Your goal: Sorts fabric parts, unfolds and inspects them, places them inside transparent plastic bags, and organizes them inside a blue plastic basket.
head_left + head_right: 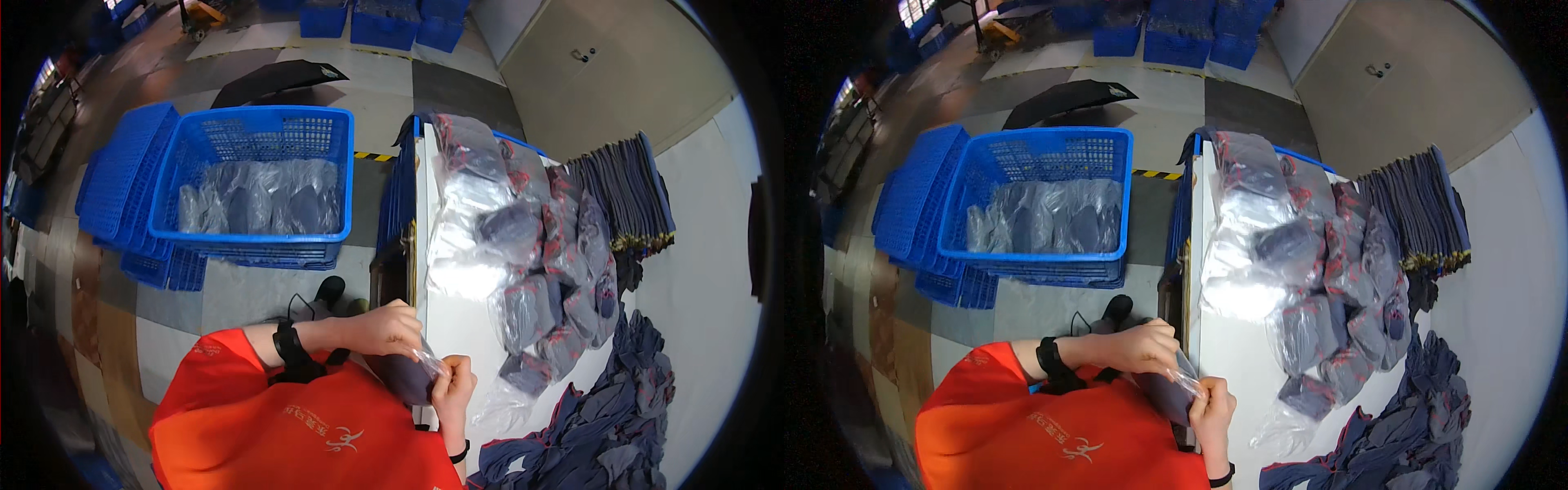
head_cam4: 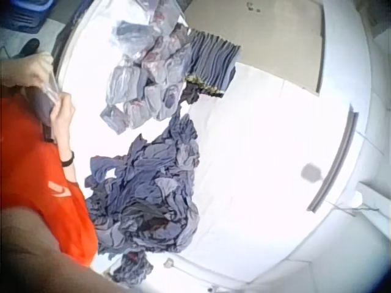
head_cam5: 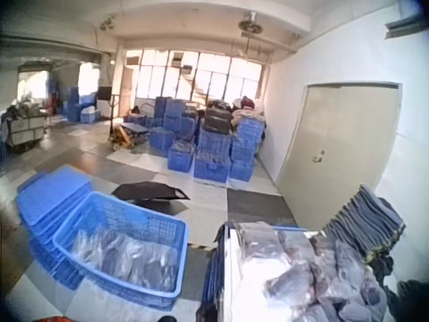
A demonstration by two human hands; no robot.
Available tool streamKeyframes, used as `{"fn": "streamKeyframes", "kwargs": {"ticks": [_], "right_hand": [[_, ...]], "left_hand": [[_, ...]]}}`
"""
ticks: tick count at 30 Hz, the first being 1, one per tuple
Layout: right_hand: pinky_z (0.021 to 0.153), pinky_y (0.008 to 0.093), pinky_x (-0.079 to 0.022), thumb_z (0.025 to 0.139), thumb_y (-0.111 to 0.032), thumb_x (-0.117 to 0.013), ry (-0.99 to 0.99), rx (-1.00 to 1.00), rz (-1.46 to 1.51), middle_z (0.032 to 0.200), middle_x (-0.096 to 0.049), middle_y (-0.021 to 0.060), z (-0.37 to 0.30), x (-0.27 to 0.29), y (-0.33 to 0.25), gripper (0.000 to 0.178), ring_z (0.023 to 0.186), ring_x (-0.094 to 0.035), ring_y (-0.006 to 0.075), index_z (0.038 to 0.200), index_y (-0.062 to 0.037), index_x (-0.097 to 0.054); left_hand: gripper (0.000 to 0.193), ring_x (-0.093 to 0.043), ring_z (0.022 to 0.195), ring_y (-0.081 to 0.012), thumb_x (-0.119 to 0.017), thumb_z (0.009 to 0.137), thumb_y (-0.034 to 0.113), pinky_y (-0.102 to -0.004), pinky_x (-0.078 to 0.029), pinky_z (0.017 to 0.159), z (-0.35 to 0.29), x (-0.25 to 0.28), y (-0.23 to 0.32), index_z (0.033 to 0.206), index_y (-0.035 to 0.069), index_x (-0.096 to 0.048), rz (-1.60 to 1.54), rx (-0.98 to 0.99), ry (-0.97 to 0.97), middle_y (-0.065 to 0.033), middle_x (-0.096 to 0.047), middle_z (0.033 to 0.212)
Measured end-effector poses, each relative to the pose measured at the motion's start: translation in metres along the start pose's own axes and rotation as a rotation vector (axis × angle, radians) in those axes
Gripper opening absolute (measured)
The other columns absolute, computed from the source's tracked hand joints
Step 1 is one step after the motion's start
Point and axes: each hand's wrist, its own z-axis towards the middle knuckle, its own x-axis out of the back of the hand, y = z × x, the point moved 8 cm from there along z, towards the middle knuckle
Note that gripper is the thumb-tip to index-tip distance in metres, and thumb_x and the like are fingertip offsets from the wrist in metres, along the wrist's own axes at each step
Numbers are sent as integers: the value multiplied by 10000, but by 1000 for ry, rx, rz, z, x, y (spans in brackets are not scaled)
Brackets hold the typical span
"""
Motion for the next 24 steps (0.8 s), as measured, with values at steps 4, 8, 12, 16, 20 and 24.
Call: {"fn": "streamKeyframes", "kwargs": {"ticks": [4, 8, 12, 16, 20, 24], "right_hand": [[453, 294, -389, 815, 2, -472, 90, -117, 48, 588, -530, 108, 68, -18, -8, 45, 461, -503, 184, 771, -1, -478], [587, 202, -297, 863, -100, -513, 308, -198, 318, 702, -404, -16, 146, -37, -25, 129, 641, -351, 56, 779, -49, -430], [663, 218, -309, 901, -132, -504, 243, -222, 509, 772, -391, -37, 227, -107, -37, 109, 728, -355, 57, 839, -84, -428], [638, 214, -313, 925, -139, -468, 180, -86, 480, 755, -401, -20, 294, -212, -54, 118, 701, -371, 62, 834, -78, -426], [587, 197, -285, 931, -156, -479, 100, -161, 516, 731, -385, -42, 311, -291, -34, 111, 654, -330, 47, 853, -85, -446], [556, 203, -301, 938, -172, -482, 101, -99, 270, 714, -377, -44, 306, -319, -3, 133, 632, -329, 51, 858, -73, -446]], "left_hand": [[276, -500, 911, -242, -603, 793, 114, -344, -383, 819, -25, 122, -80, 1066, 79, -596, -180, 110, 576, -82, -534, 887], [658, -451, 1127, -278, -682, 696, 155, -449, -414, 873, -122, 154, -246, 1298, 218, -423, 643, 566, 76, -62, -464, 1229], [728, -316, 1283, -269, -688, 687, 194, -502, -295, 1011, -166, 133, -299, 1341, 238, -372, 782, 365, -285, -18, -364, 1378], [623, -329, 1283, -238, -666, 710, 252, -500, -188, 1077, -195, 81, -358, 1290, 204, -446, 696, 273, -293, -19, -410, 1356], [504, -366, 1257, -233, -587, 786, 268, -448, -200, 1085, -189, 86, -369, 1259, 142, -469, 425, 305, 26, -40, -453, 1323], [403, -359, 1256, -217, -450, 873, 215, -337, -208, 1081, -165, 85, -383, 1254, 84, -467, -106, 650, -142, -69, -461, 1324]]}}
